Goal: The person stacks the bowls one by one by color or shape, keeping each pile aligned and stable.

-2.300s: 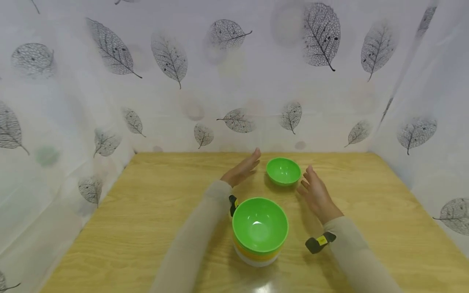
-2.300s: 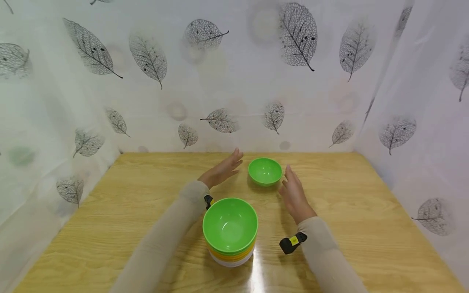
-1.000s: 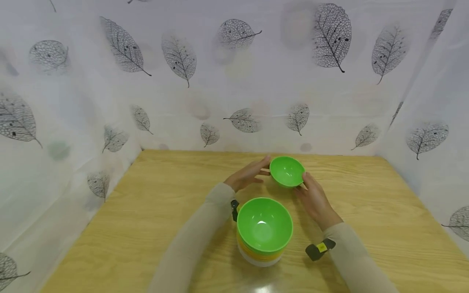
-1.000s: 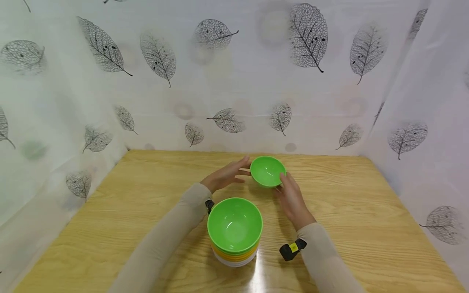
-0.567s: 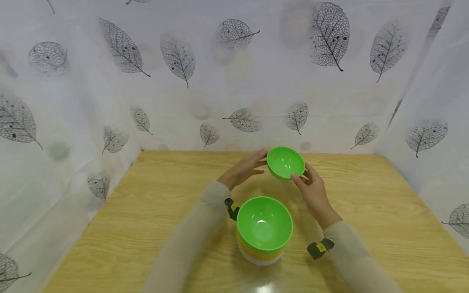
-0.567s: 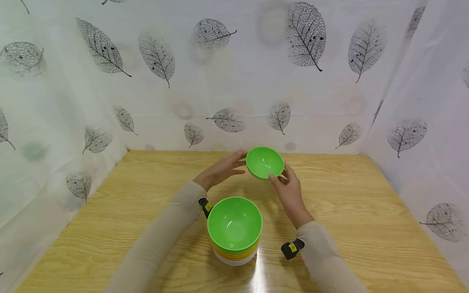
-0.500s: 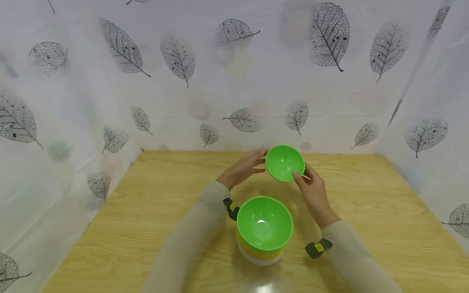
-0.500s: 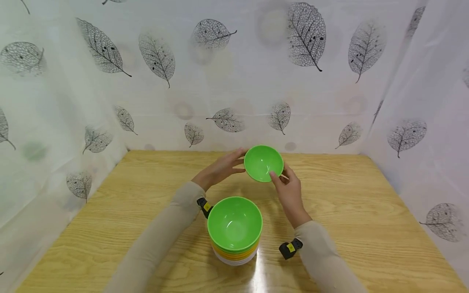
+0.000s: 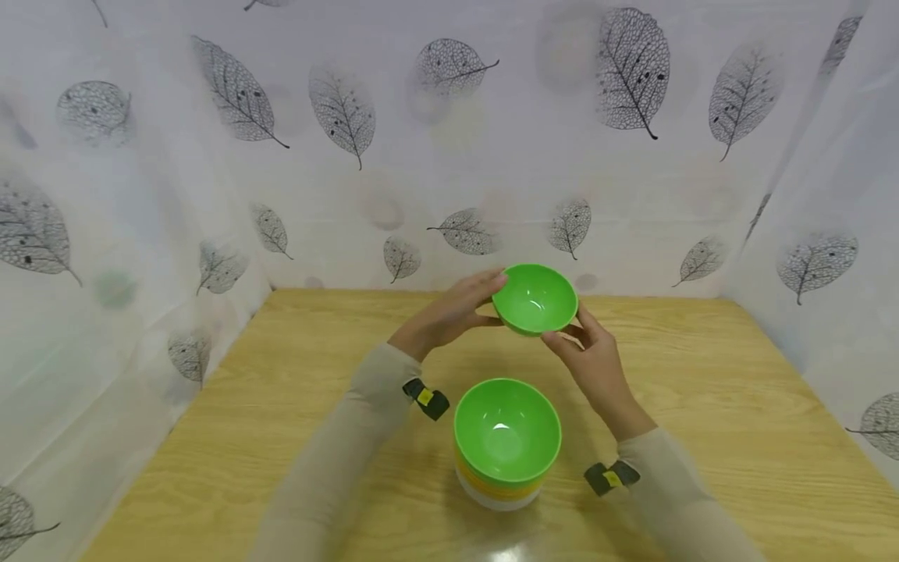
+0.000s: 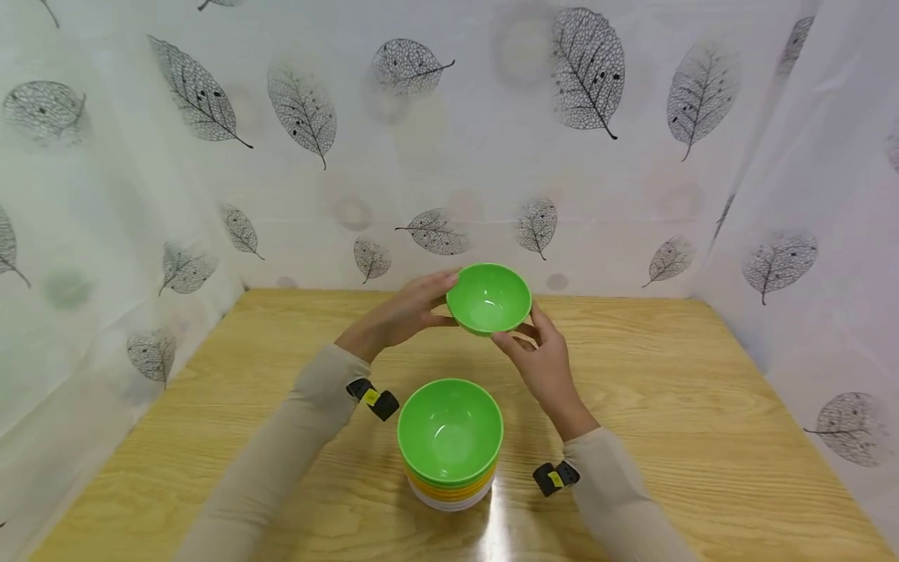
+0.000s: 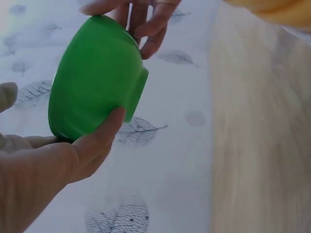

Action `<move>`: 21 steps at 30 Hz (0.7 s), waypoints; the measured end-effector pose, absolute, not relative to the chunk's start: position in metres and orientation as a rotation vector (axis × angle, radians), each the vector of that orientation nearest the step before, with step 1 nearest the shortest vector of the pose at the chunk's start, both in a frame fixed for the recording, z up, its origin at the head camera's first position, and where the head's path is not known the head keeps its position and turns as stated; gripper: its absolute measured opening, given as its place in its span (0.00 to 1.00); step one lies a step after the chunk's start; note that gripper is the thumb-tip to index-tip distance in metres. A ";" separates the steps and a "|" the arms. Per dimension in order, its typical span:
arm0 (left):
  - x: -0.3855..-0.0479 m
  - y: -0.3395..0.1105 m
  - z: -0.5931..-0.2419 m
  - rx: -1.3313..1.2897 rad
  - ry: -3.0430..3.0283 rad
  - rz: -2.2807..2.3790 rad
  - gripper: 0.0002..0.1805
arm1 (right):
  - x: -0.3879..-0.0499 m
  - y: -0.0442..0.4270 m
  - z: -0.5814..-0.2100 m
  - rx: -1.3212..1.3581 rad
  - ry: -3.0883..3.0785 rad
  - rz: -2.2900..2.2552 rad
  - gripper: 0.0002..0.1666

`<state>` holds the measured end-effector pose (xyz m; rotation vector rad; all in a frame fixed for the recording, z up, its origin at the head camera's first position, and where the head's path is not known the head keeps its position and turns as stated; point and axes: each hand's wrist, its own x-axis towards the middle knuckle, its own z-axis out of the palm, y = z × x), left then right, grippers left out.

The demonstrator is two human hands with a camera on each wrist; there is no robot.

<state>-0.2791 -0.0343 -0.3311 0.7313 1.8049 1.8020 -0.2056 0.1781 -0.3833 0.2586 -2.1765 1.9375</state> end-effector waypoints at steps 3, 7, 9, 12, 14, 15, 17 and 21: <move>-0.271 -0.040 -0.323 0.792 1.784 1.788 0.30 | -0.200 0.180 -0.378 0.354 -2.161 1.902 0.41; -0.261 -0.047 -0.318 0.925 1.846 1.738 0.32 | -0.192 0.183 -0.368 0.393 -2.140 1.890 0.38; -0.257 -0.050 -0.316 0.981 1.921 1.710 0.35 | -0.188 0.184 -0.364 0.416 -2.139 1.903 0.38; -0.252 -0.053 -0.314 0.978 2.058 1.685 0.38 | -0.182 0.186 -0.360 0.455 -2.127 1.940 0.39; -0.248 -0.055 -0.312 0.927 2.103 1.698 0.38 | -0.178 0.187 -0.358 0.475 -2.129 1.960 0.38; -0.245 -0.055 -0.311 0.901 2.119 1.707 0.38 | -0.176 0.187 -0.357 0.483 -2.132 1.965 0.38; -0.240 -0.056 -0.308 0.864 2.155 1.714 0.39 | -0.172 0.189 -0.355 0.503 -2.136 1.969 0.38; -0.227 -0.056 -0.307 0.910 2.215 1.697 0.46 | -0.162 0.194 -0.351 0.598 -2.108 1.965 0.37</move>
